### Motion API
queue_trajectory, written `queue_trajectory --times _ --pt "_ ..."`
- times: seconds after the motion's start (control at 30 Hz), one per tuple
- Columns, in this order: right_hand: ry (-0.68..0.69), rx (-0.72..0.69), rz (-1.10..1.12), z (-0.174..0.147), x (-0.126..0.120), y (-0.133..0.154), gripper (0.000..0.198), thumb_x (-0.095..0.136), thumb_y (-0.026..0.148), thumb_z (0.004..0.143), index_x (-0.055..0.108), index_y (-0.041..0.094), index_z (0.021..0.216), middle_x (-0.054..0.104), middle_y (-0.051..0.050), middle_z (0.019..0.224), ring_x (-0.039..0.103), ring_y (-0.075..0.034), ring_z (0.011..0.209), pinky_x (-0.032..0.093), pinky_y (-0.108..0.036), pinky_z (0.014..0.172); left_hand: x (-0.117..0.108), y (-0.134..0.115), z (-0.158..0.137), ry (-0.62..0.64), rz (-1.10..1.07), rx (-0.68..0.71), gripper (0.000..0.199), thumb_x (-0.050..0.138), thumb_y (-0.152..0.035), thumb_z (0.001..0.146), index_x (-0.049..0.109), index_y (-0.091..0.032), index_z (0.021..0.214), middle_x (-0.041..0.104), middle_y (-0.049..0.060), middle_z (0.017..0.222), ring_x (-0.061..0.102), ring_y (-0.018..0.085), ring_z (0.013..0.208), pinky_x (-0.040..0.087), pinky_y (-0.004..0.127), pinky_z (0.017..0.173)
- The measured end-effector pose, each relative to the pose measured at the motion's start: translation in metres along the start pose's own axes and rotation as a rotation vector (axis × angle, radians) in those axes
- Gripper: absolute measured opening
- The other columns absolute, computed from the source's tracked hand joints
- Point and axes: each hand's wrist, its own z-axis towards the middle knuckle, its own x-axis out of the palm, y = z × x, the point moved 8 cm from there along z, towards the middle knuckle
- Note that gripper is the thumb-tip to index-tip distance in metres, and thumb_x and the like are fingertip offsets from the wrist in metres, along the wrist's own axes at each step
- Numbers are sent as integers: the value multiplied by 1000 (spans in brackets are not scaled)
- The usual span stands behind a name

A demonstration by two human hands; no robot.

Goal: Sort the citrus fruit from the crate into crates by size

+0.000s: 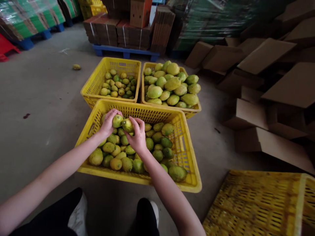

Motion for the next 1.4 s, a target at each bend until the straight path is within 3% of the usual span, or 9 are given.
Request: queue_trajectory --times 0.23,0.3,0.4,0.53,0.7,0.87,1.0,1.13,1.4 --pt "-146 611 629 -8 16 -49 56 85 36 59 48 27 101 63 2 103 65 -19 91 58 -32 76 -10 57 -7 -196 -310 -573 31 58 -47 97 69 -19 86 71 5 78 72 22 84 59 32 75" --pt "-147 783 853 -11 24 -60 47 80 37 61 50 26 96 65 3 92 65 -17 80 56 -28 62 -4 60 -12 -175 -359 -652 32 54 -44 99 69 -17 91 71 5 79 72 20 80 61 33 74" --pt "-129 930 1073 -9 28 -62 32 73 41 71 55 24 92 67 2 81 66 -17 67 49 -24 47 -1 51 -15 -200 -353 -618 16 60 -29 96 66 -15 89 67 2 72 68 15 66 59 25 63" --pt "-143 1025 1178 -10 28 -57 23 71 39 79 60 23 91 68 2 73 64 -16 57 48 -24 43 -6 43 -14 -258 -328 -568 13 63 -24 92 61 -16 82 64 2 65 65 13 57 54 19 50" --pt "-183 1107 1290 -16 38 -59 25 66 47 86 62 22 88 72 0 73 69 -17 63 59 -28 55 -1 54 -13 -111 -370 -664 35 45 -36 102 68 -11 97 69 7 69 63 15 52 53 22 43" --pt "-85 1099 1270 -15 41 -68 35 56 53 91 65 20 96 78 -7 87 70 -21 66 60 -34 56 -1 61 -15 -140 -399 -688 40 42 -36 105 66 -9 121 74 11 81 70 17 61 58 23 51" --pt "-105 1086 1297 -14 35 -66 31 66 51 87 65 21 96 77 -4 87 72 -21 71 61 -33 60 -1 56 -15 -185 -421 -679 37 50 -41 102 66 -9 113 70 9 78 70 17 64 61 24 55" --pt "-115 1121 1309 -16 30 -58 23 70 42 83 65 21 92 72 -1 74 70 -20 65 56 -28 50 -9 49 -13 -248 -366 -624 11 61 -24 95 64 -14 94 64 2 69 61 9 53 54 15 48" --pt "-170 1286 1268 -27 34 -79 21 50 36 87 64 20 86 72 -8 72 66 -19 60 57 -29 49 -6 42 -9 -133 -415 -538 38 42 -40 91 66 -11 93 64 7 66 46 11 41 28 19 31"
